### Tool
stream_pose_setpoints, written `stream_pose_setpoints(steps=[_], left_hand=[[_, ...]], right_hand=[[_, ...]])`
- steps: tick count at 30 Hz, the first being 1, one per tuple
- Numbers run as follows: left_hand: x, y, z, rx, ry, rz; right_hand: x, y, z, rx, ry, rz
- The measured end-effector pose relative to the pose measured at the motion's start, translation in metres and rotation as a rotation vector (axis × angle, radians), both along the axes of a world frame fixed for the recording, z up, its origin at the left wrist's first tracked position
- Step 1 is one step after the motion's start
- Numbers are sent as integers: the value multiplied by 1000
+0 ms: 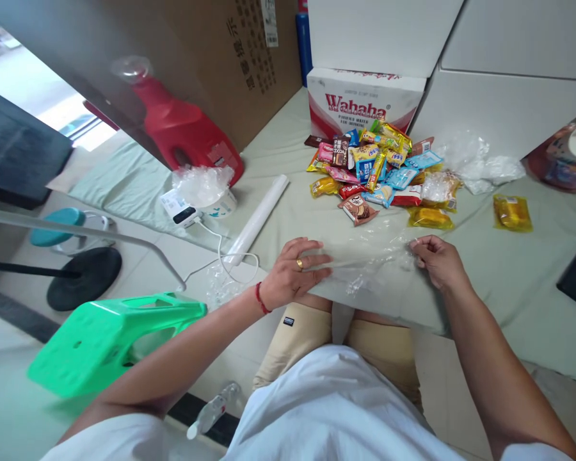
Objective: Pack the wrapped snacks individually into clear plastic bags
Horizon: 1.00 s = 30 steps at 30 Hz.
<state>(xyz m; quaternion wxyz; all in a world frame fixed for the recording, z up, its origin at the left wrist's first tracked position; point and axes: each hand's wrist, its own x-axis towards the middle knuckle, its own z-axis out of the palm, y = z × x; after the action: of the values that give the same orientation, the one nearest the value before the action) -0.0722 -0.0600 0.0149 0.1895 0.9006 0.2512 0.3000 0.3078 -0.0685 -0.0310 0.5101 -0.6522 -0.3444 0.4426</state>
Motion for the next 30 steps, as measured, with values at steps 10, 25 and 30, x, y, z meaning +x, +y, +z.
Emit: stream_pose_setpoints(steps=[10,25,30], left_hand=[[-21,-40,-12,-12,388,-180],[88,-1,9,-91,417,580],[99,27,-10,-98,393,128]], right_hand=[[30,-15,19,-69,-470,82],[-8,-70,56,330,-966,971],[11,-120,28,306,-949,921]])
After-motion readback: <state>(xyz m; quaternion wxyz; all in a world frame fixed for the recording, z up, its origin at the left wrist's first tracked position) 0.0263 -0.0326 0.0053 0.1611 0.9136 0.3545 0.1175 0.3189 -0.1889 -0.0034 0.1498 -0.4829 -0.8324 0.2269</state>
